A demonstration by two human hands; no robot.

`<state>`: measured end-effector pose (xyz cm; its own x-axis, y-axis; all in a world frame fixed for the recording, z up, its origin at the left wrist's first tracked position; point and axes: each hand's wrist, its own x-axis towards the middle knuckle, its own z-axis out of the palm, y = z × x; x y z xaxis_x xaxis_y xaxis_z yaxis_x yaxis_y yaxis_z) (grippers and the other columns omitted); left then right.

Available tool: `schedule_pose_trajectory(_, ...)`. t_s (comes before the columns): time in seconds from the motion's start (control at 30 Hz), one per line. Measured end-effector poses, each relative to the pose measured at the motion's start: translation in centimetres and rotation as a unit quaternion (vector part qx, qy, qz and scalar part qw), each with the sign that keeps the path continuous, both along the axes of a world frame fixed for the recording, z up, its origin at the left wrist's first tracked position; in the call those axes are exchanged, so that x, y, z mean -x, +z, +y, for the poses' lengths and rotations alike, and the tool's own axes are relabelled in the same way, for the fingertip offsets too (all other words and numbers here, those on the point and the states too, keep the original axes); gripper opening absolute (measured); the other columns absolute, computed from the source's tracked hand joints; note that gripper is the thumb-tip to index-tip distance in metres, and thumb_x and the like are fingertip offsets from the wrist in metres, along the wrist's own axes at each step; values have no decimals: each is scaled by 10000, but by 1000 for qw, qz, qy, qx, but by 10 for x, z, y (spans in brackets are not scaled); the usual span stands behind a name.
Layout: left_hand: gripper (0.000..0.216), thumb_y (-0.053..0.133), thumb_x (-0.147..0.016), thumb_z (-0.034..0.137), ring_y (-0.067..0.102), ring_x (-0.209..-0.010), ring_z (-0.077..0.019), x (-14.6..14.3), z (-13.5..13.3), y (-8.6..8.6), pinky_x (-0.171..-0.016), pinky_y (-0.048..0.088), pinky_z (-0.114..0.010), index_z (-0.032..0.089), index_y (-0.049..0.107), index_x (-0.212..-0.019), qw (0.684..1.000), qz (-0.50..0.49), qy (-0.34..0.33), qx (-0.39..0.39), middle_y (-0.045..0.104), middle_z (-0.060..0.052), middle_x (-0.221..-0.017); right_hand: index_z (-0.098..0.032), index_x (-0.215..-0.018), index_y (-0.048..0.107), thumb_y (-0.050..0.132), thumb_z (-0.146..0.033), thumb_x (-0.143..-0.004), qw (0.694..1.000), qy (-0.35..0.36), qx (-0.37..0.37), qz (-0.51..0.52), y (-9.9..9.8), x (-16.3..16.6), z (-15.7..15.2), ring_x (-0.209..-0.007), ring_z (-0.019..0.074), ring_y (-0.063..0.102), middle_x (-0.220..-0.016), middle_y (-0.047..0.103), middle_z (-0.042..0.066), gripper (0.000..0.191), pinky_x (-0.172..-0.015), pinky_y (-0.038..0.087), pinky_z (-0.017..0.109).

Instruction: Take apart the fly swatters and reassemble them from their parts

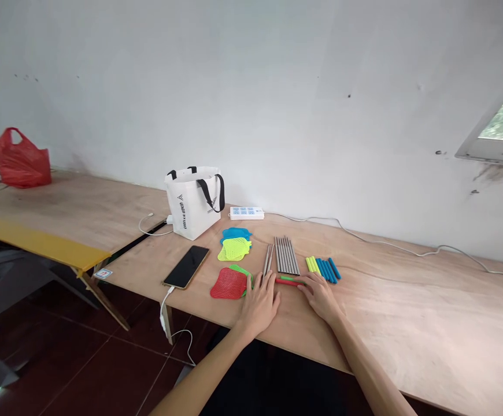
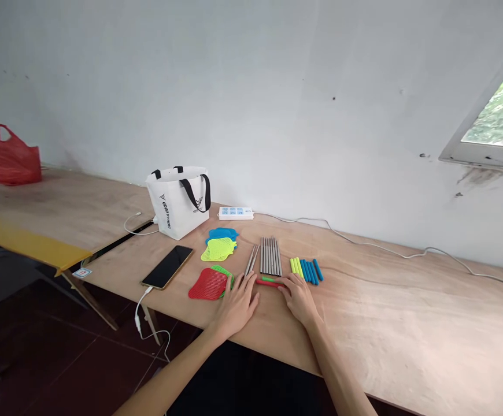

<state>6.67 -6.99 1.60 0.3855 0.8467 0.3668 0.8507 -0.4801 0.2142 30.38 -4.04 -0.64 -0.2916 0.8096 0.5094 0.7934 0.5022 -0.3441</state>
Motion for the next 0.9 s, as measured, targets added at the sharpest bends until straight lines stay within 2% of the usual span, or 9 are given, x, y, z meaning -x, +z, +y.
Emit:
schedule_pose_trajectory(0.37, 479, 418, -1031, 305, 444, -1402, -357, 0, 0, 1, -1166, 314, -655, 169, 442, -1490, 1000, 4, -1, -4, 471, -102, -1566, -289, -1137, 734, 469, -256, -1009, 999, 20, 13, 40, -1, 6, 10, -1032, 246, 643, -1070, 697, 67, 296, -936, 549, 416)
schedule_pose_trajectory(0.9, 462, 385, -1049, 335, 452, -1403, -344, 2, 1, -3, -1168, 314, -661, 196, 471, -1481, 1000, 14, -4, -20, 569, -100, -1475, -278, -1125, 723, 450, -238, -1019, 999, 24, -2, 27, 2, 10, 20, -1017, 237, 621, -1077, 665, 77, 296, -923, 532, 395)
